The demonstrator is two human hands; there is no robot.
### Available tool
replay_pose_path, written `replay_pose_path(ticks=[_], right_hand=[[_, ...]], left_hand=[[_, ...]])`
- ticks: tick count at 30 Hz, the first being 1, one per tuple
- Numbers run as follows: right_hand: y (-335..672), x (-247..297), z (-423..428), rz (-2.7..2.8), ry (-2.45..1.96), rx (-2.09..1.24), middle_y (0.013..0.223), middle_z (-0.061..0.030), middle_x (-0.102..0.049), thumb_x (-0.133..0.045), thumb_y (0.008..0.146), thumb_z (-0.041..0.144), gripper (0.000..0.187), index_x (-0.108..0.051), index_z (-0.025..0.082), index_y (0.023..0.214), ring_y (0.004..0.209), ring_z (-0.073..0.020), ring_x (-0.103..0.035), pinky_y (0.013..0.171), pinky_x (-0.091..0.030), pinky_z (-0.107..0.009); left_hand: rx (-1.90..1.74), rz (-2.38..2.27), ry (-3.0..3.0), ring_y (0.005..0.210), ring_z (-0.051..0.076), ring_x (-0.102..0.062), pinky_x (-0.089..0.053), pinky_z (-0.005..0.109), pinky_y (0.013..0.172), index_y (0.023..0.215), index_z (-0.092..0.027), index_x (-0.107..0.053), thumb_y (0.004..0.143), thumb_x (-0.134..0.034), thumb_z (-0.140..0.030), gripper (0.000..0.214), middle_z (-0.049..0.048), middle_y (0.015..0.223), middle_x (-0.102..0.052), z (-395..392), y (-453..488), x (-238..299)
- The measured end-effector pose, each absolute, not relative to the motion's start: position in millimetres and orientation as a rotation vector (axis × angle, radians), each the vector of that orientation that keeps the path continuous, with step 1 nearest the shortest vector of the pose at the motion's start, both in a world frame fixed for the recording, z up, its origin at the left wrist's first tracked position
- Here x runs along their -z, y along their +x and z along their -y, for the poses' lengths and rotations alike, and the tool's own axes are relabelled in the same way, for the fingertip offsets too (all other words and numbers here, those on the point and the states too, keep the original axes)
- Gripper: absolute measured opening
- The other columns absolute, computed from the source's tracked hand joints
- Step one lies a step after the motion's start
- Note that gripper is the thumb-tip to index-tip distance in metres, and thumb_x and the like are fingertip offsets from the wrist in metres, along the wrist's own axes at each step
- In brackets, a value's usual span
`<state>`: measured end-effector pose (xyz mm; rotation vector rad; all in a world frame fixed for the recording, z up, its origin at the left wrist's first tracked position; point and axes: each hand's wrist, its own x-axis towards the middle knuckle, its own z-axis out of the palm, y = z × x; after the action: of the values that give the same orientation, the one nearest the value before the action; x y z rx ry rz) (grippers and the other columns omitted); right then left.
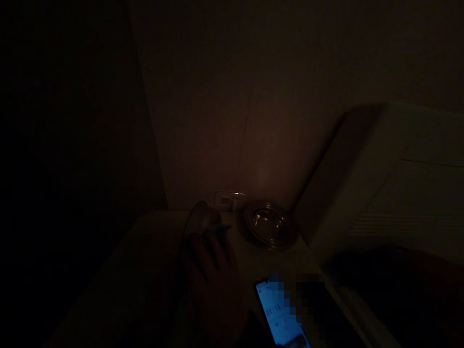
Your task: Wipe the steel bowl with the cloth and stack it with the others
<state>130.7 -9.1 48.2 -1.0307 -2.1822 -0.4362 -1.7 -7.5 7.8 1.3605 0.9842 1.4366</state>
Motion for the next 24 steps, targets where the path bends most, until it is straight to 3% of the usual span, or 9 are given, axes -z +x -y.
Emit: replay_pose_path(ticks=[4,9,16,20,24], right_hand=[[133,-51,5,2.182,-1.031,0.385,0.139,-0.0077,-0.048,-0.043,0.084,0.011,0.047,-0.051,0.017,0.130,0.130,-0.0295,-0.036,0.104,-0.032,-0.055],[137,-71,-19,2.050,-1.155,0.224,0.135,-0.0075,-0.053,-0.038,0.086,0.011,0.046,-0.050,0.017,0.130,0.125,-0.0243,-0.044,0.101,-0.041,-0.047],[134,-36,18,2.126,-1.016,0.427,0.142,-0.0112,-0.044,-0.043,0.084,0.009,0.047,-0.051,0.013,0.130,0.137,-0.0317,-0.027,0.100,-0.040,-0.053],[135,-45,9,2.145,-1.042,0.374,0.140,-0.0101,-0.047,-0.043,0.084,0.011,0.046,-0.052,0.017,0.129,0.132,-0.0304,-0.036,0.100,-0.039,-0.055],[133,-68,-17,2.019,-1.135,0.199,0.135,-0.0084,-0.053,-0.039,0.085,0.012,0.043,-0.055,0.017,0.125,0.125,-0.0249,-0.046,0.101,-0.043,-0.048]], left_hand=[[-1.428,-0.985,1.355,0.104,0.020,-0.058,-0.048,0.043,0.089,0.117,-0.018,-0.057,0.091,-0.051,-0.036,0.032,0.0096,0.122,-0.057,6,-1,-5],[-1.427,-0.981,1.354,0.098,0.019,-0.060,-0.050,0.040,0.085,0.113,-0.018,-0.059,0.091,-0.051,-0.036,0.030,0.0085,0.117,-0.059,7,1,-6],[-1.452,-1.009,1.341,0.100,0.019,-0.059,-0.050,0.041,0.087,0.116,-0.018,-0.057,0.091,-0.050,-0.037,0.032,0.0094,0.119,-0.058,9,-1,-7],[-1.439,-1.000,1.339,0.101,0.020,-0.059,-0.050,0.041,0.087,0.117,-0.018,-0.057,0.091,-0.051,-0.037,0.032,0.0095,0.120,-0.058,6,0,-6],[-1.434,-0.991,1.335,0.100,0.020,-0.059,-0.050,0.041,0.085,0.116,-0.017,-0.057,0.090,-0.051,-0.037,0.033,0.0086,0.118,-0.058,6,0,-7]])
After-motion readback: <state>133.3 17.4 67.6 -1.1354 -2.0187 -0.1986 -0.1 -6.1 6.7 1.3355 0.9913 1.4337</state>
